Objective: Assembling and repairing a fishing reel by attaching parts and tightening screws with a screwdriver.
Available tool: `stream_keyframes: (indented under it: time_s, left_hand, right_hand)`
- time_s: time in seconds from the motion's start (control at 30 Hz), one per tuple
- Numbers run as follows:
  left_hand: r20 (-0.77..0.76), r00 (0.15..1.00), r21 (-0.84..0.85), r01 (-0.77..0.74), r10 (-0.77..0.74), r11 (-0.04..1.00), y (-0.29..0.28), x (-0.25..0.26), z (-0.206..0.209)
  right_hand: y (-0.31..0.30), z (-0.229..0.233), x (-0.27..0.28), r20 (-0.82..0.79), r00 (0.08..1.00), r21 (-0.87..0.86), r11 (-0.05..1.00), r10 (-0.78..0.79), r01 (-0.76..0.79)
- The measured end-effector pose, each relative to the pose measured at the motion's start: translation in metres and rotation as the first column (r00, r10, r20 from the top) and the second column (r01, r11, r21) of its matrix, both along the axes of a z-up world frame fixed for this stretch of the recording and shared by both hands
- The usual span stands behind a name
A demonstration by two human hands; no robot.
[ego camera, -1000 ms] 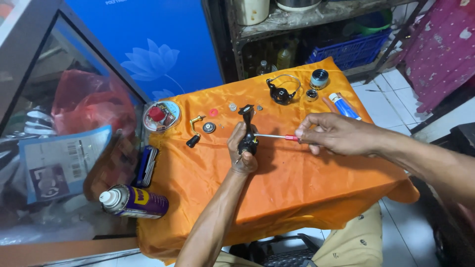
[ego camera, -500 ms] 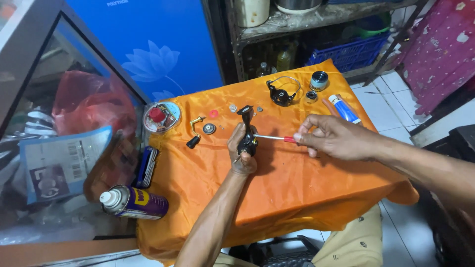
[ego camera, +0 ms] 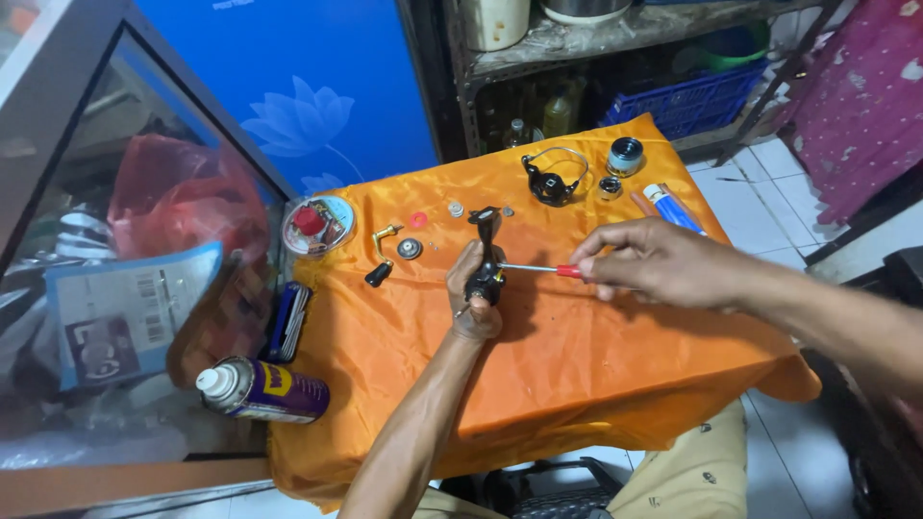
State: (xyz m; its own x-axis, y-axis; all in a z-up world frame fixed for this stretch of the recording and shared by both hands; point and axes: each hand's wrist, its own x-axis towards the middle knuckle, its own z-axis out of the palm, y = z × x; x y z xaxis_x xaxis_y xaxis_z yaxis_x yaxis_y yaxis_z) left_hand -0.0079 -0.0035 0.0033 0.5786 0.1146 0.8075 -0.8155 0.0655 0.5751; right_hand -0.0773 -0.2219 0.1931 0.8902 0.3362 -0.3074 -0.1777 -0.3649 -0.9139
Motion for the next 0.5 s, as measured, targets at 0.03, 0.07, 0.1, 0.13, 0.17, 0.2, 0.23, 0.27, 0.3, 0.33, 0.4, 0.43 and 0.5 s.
stream_keyframes:
  time_s: [0.03, 0.07, 0.1, 0.13, 0.17, 0.2, 0.23, 0.27, 0.3, 0.33, 0.4, 0.43, 0.5]
  left_hand:
    - [0.005, 1.0, 0.001, 0.0, 0.0, 1.0, 0.001, 0.0, 0.002]
    - [0.002, 1.0, 0.019, 0.015, -0.015, 1.0, 0.002, -0.001, 0.005]
    - [-0.003, 1.0, 0.031, 0.031, -0.03, 0.999, 0.001, -0.003, 0.007]
    - [0.001, 1.0, 0.027, 0.03, -0.03, 0.999, 0.0, -0.003, 0.009]
    - [0.003, 0.999, 0.025, 0.035, -0.035, 0.999, 0.001, -0.003, 0.011]
    - [0.006, 0.999, 0.023, 0.039, -0.039, 0.999, 0.001, -0.004, 0.012]
    - [0.006, 0.999, 0.026, 0.042, -0.042, 0.999, 0.0, -0.003, 0.011]
    - [0.019, 0.998, -0.014, 0.061, -0.061, 0.998, -0.002, -0.003, 0.009]
    - [0.029, 0.996, -0.056, 0.082, -0.081, 0.995, -0.005, -0.003, 0.007]
    - [0.025, 0.996, -0.056, 0.086, -0.085, 0.995, -0.004, -0.001, 0.001]
    - [0.022, 0.998, 0.004, 0.067, -0.067, 0.998, -0.001, 0.004, -0.01]
    - [0.018, 0.998, 0.003, 0.061, -0.061, 0.998, -0.001, 0.003, -0.015]
    - [0.039, 0.998, 0.022, 0.048, -0.048, 0.999, -0.001, 0.005, -0.023]
  right_hand:
    - [-0.001, -0.005, 0.002, 0.005, 1.0, 0.001, 1.0, 0.0, 0.0]
    - [-0.001, -0.009, 0.005, 0.058, 0.998, -0.008, 1.0, 0.027, -0.026]
    - [-0.003, -0.014, 0.005, 0.11, 0.992, -0.024, 0.998, 0.054, -0.052]
    - [-0.006, -0.011, -0.001, 0.114, 0.992, -0.029, 0.998, 0.055, -0.052]
    - [-0.007, -0.011, -0.007, 0.524, 0.813, -0.331, 0.94, 0.254, -0.08]
    - [-0.008, -0.01, -0.013, 0.738, 0.451, -0.581, 0.813, 0.503, 0.044]
    - [-0.011, -0.017, -0.011, 0.739, 0.452, -0.578, 0.815, 0.499, 0.046]
    - [-0.014, -0.023, -0.009, 0.734, 0.097, -0.67, 0.694, 0.672, 0.264]
    - [-0.018, -0.03, -0.008, 0.551, -0.222, -0.643, 0.578, 0.805, 0.502]
    - [-0.021, -0.032, -0.008, 0.552, -0.216, -0.644, 0.577, 0.805, 0.502]
    - [-0.027, -0.035, -0.006, 0.605, -0.086, -0.71, 0.585, 0.791, 0.392]
    - [-0.023, -0.033, -0.007, 0.605, -0.088, -0.712, 0.587, 0.791, 0.385]
    - [-0.013, -0.026, -0.007, 0.776, 0.472, -0.461, 0.887, 0.419, -0.03]
